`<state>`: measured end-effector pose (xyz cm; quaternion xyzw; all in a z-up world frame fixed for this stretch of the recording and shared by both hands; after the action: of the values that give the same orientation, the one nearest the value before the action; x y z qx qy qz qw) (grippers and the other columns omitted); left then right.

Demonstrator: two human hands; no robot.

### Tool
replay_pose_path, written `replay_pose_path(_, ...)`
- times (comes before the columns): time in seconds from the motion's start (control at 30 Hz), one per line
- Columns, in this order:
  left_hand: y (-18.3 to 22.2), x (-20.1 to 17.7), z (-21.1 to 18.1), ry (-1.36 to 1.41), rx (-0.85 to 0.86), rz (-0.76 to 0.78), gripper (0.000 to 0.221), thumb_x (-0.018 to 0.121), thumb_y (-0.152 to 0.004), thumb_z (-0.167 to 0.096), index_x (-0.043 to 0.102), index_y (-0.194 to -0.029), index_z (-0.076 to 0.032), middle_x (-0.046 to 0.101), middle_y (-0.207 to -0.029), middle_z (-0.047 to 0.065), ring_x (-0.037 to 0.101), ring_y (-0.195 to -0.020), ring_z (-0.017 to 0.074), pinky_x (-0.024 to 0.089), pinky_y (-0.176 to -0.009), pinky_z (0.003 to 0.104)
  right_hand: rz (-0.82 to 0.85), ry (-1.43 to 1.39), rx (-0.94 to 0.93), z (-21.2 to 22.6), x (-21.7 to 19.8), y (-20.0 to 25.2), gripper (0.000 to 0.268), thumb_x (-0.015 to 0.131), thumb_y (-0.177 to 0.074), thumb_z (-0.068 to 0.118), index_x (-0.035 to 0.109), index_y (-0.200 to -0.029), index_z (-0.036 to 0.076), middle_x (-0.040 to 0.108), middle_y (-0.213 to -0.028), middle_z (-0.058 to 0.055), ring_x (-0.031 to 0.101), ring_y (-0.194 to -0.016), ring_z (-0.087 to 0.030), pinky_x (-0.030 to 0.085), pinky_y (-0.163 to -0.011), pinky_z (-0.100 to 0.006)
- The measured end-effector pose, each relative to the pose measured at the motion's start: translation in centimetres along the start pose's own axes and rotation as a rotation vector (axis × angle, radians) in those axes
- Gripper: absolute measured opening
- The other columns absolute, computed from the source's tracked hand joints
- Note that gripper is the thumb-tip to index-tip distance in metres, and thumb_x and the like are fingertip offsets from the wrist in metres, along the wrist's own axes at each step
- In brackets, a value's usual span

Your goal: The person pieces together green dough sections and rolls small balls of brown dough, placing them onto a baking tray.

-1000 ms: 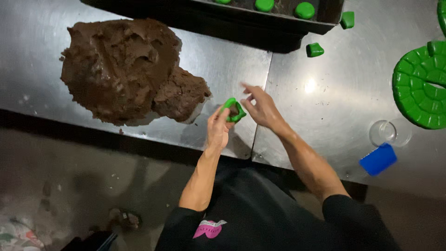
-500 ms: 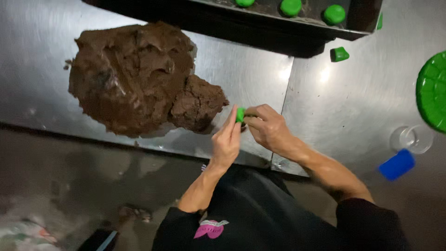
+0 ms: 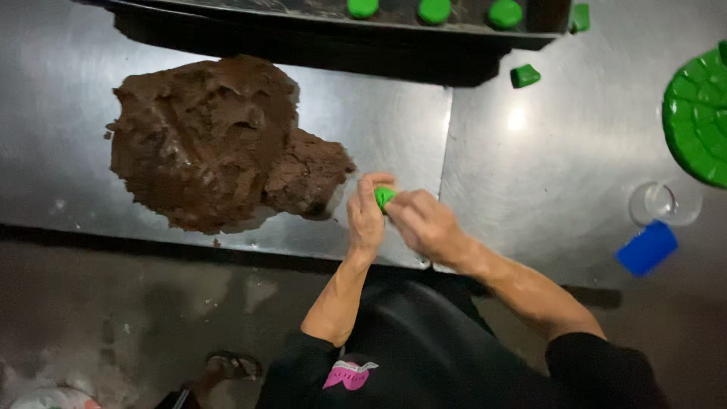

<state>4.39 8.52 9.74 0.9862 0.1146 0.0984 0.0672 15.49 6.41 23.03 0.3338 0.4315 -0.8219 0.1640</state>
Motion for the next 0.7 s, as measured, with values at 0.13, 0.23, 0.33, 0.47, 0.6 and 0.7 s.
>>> replay_pose_path(0.13, 2.4, 2.9, -2.6, 0.044, 0.147, 0.134, 0.058, 0.030, -0.112, -0.043, 0.071, -0.115, -0.001, 0.069, -0.083, 0.004, 0.064, -0.069, 0.0104, 0.055, -0.059, 0.025, 0.077, -0.247, 0.296, -4.3, -2.0, 1.6, 0.022, 0.083, -0.086, 0.004, 0.068, -0.103, 0.004, 0.069, -0.099, -0.010, 0.071, -0.083, -0.021, 0.059, -0.069, -0.031)
replay_pose_path(0.23, 3.1, 4.4, -2.4, -0.130, 0.245, 0.064, 0.053, 0.039, -0.112, -0.041, 0.069, -0.116, 0.002, 0.071, -0.088, 0.007, 0.065, -0.074, 0.0117, 0.054, -0.061, 0.027, 0.191, -0.428, 0.414, -5.2, -2.0, 2.1, 0.038, 0.074, -0.083, -0.002, 0.067, -0.120, -0.002, 0.060, -0.112, -0.019, 0.070, -0.079, -0.022, 0.062, -0.067, -0.030)
replay_pose_path(0.33, 3.2, 5.2, 0.6, -0.192, 0.222, 0.043, 0.053, 0.043, -0.108, -0.042, 0.069, -0.108, 0.004, 0.069, -0.091, 0.006, 0.063, -0.065, 0.0145, 0.051, -0.054, 0.028, 0.159, -0.235, 0.288, -3.9, -2.4, 2.9, 0.022, 0.078, -0.084, 0.000, 0.071, -0.105, 0.005, 0.070, -0.105, -0.014, 0.072, -0.086, -0.024, 0.060, -0.069, -0.032)
replay_pose_path(0.47, 4.7, 5.9, 8.2, 0.284, -0.056, 0.037, 0.057, 0.044, -0.123, -0.041, 0.068, -0.110, 0.008, 0.057, -0.079, 0.008, 0.048, -0.065, 0.0117, 0.038, -0.053, 0.025, 0.126, -0.024, 0.069, -0.8, -2.1, 7.1, 0.033, 0.073, -0.084, -0.002, 0.065, -0.116, -0.004, 0.066, -0.112, -0.021, 0.067, -0.098, -0.034, 0.059, -0.083, -0.039)
replay_pose_path(0.6, 9.1, 9.6, 16.2, 0.334, -0.455, 0.270, 0.057, 0.034, -0.110, -0.049, 0.060, -0.129, -0.003, 0.068, -0.113, 0.010, 0.070, -0.094, 0.0149, 0.062, -0.084, 0.032, 0.374, 0.060, 0.169, -4.7, 0.2, 15.3, 0.043, 0.077, -0.083, 0.009, 0.062, -0.122, -0.005, 0.064, -0.115, -0.021, 0.063, -0.100, -0.033, 0.058, -0.084, -0.039)
replay_pose_path(0.7, 10.2, 9.0, 20.8, 0.216, -0.656, 0.440, 0.045, 0.047, -0.104, -0.037, 0.055, -0.137, -0.008, 0.066, -0.119, 0.010, 0.068, -0.095, 0.0199, 0.057, -0.084, 0.042, 0.630, 0.221, 0.359, -9.1, 2.2, 22.5, 0.039, 0.067, -0.084, -0.007, 0.067, -0.121, 0.004, 0.068, -0.117, -0.014, 0.064, -0.094, -0.026, 0.059, -0.076, -0.034)
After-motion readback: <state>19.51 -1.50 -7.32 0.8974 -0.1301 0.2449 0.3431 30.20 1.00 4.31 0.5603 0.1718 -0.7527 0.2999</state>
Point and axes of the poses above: each hand's wrist, its own y-axis away from the middle knuckle, its own x-axis out of the palm, z = x × y, the point moved 10 cm from there along -y, towards the middle knuckle
